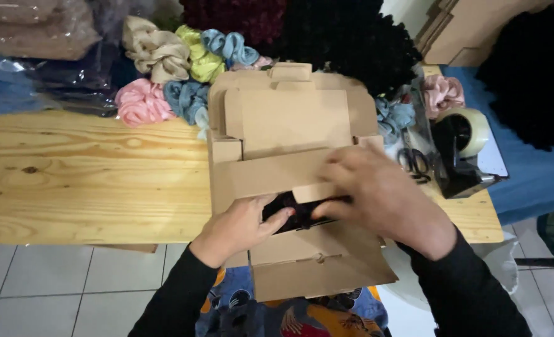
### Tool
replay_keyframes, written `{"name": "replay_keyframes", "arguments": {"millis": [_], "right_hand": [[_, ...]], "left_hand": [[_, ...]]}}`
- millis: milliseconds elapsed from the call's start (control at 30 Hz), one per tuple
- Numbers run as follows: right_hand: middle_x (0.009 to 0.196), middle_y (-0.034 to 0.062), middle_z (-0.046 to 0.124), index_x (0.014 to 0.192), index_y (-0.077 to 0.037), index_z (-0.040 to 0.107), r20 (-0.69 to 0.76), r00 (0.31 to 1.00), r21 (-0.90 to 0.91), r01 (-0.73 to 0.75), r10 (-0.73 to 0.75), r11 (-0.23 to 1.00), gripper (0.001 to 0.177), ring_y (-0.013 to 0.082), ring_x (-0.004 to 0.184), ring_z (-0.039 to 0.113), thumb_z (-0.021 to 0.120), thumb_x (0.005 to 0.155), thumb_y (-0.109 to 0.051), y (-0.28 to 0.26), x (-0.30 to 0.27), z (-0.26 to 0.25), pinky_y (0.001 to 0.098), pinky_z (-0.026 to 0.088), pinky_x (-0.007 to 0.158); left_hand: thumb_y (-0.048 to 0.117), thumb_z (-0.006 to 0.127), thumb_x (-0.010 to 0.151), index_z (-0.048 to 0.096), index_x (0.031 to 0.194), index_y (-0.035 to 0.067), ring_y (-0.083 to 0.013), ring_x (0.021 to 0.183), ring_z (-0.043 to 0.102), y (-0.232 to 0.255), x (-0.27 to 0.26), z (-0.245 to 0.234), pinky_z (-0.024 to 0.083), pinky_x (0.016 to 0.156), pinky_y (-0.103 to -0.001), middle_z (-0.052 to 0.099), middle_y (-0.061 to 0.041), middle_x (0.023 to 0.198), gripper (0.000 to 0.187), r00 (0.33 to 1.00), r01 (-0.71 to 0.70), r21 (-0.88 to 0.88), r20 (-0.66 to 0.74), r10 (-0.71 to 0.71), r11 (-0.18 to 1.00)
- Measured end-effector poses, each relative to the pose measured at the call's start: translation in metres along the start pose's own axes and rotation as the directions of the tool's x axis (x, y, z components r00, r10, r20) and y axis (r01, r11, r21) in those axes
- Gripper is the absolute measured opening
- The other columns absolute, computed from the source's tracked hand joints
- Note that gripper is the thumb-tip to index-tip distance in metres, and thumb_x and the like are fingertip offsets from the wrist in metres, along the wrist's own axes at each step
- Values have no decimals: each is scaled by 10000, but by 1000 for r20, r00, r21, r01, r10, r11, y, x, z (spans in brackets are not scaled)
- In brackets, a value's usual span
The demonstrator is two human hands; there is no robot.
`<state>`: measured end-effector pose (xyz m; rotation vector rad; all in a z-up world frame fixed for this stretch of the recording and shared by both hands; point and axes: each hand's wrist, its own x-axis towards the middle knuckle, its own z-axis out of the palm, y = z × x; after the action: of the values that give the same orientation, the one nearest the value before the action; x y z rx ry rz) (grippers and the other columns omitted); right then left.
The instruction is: The person places a cluster of dark-colored textile scrunchies into a cardboard box and folds the various cardboard flaps and slots together to secure the package.
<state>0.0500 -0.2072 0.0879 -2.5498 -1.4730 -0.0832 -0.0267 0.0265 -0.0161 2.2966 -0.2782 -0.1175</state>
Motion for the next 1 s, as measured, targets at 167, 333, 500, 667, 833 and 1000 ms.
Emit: {"name": "replay_keyframes", "arguments": {"millis": [167, 333, 500, 667, 833, 1000], "right_hand": [[1295, 215, 635, 1362, -52, 538, -39, 949, 80, 314, -312, 946, 500, 381, 1153, 644, 667, 951, -305, -36, 58, 22, 470, 530, 955], [1164, 142, 649, 1249, -132, 572, -73, 925, 23, 376, -374, 926, 369, 327, 849, 695, 611, 893, -43, -39, 78, 25, 411, 556, 574], [1288, 111, 619, 1436, -190, 474, -57, 948, -102, 306, -313, 947, 698, 258, 478, 592, 503, 829, 153, -23, 78, 25, 335, 388, 271], [1093, 82, 659, 1177, -148, 561, -115, 934, -104, 326, -337, 940, 271, 277, 684, 678, 567, 935, -26, -31, 81, 22, 398, 440, 385], [1048, 77, 639, 1141, -129, 562, -126, 932, 0, 341, -339, 940, 147, 282, 632, 604, 521, 1024, -51, -21, 85, 23, 410, 450, 420], [933, 17, 640, 1080, -162, 561, -105, 959, 109, 274, -263, 956, 84, 237, 631, 609, 479, 1097, -171, -22, 91, 6, 381, 394, 428]], "left_hand": [[390, 589, 941, 643, 1206, 78, -415, 1002, 651, -3, -3, 2, 518, 800, -524, 701, -178, 1133, 414, 990, -91, 98, -100, 101, 991], [279, 610, 988, 654, 1195, -3, -384, 1139, 594, 0, -30, 2, 496, 979, -490, 644, -212, 1212, 353, 816, -394, 209, -368, 446, 895], [345, 803, 873, 634, 1086, 42, -352, 1355, 544, -25, -55, 22, 290, 1231, -596, 571, -201, 1413, 407, 792, -289, 273, -470, 389, 918], [362, 793, 869, 658, 1143, 57, -343, 1298, 581, -25, -51, 16, 324, 1203, -588, 579, -169, 1398, 431, 814, -301, 293, -417, 405, 907], [386, 758, 885, 653, 1032, 58, -329, 1255, 580, -27, -51, 11, 294, 1188, -613, 589, -155, 1334, 374, 838, -307, 290, -369, 402, 906], [398, 780, 860, 670, 986, 51, -404, 1321, 543, -32, -49, 12, 290, 1206, -612, 589, -182, 1330, 385, 817, -333, 297, -383, 431, 895]]}}
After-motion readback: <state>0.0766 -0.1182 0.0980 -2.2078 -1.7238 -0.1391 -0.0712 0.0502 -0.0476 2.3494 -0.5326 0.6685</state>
